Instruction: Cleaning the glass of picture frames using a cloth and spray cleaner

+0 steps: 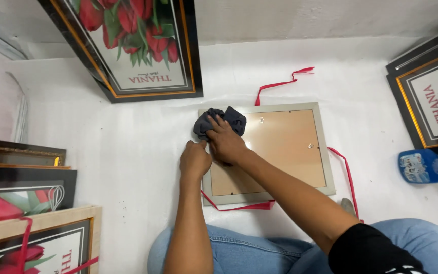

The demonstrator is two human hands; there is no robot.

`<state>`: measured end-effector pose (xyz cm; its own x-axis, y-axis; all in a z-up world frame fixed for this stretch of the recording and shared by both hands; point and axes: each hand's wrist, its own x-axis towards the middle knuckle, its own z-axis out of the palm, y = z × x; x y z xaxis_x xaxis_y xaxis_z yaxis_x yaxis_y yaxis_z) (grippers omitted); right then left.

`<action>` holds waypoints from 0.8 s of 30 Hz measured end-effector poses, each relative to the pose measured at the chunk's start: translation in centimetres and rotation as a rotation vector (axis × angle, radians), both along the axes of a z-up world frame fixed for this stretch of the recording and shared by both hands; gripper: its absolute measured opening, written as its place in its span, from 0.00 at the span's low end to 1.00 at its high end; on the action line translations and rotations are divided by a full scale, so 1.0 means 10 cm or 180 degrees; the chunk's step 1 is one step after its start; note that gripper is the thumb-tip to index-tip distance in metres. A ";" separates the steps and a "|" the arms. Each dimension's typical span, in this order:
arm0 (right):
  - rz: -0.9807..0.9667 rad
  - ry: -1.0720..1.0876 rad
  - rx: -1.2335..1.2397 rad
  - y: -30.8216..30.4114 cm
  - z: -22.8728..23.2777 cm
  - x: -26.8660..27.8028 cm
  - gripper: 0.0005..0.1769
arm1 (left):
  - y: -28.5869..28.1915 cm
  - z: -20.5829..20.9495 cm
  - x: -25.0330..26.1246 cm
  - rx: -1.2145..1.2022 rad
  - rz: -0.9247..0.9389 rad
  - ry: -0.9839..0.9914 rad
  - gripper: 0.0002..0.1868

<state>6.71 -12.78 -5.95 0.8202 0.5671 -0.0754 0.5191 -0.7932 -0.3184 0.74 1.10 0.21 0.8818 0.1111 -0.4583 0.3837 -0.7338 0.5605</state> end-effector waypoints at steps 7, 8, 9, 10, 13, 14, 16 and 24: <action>-0.0276 -0.0573 -0.0306 -1.63 -0.05 0.16 0.18 | -0.05 0.31 0.02 -0.0012 -0.0039 0.0331 0.33; -0.0551 -0.0567 -0.0425 -1.92 -0.08 0.20 0.18 | -0.05 0.28 0.03 -0.0040 -0.0020 0.0318 0.33; -0.0816 -0.0547 -0.0537 -2.18 -0.13 0.22 0.18 | -0.04 0.25 0.02 -0.0061 0.0010 0.0319 0.34; -0.0801 -0.0531 -0.0534 -2.31 -0.08 0.21 0.18 | -0.05 0.20 0.03 -0.0057 0.0024 0.0336 0.34; -0.1277 -0.0280 -0.0600 -2.54 -0.14 0.16 0.22 | -0.03 0.05 0.04 0.0051 -0.0042 0.0297 0.34; -0.1456 -0.0203 -0.0613 -2.54 -0.28 0.13 0.25 | -0.03 -0.02 0.05 0.0055 -0.0077 0.0280 0.34; -0.1613 -0.0095 -0.0621 -2.23 -0.30 -0.12 0.28 | 0.00 -0.08 0.04 0.0074 -0.0094 0.0293 0.34; -0.0021 0.0360 0.0127 -0.49 -0.01 -1.59 0.28 | -0.04 0.08 0.01 0.0069 -0.0152 0.0204 0.34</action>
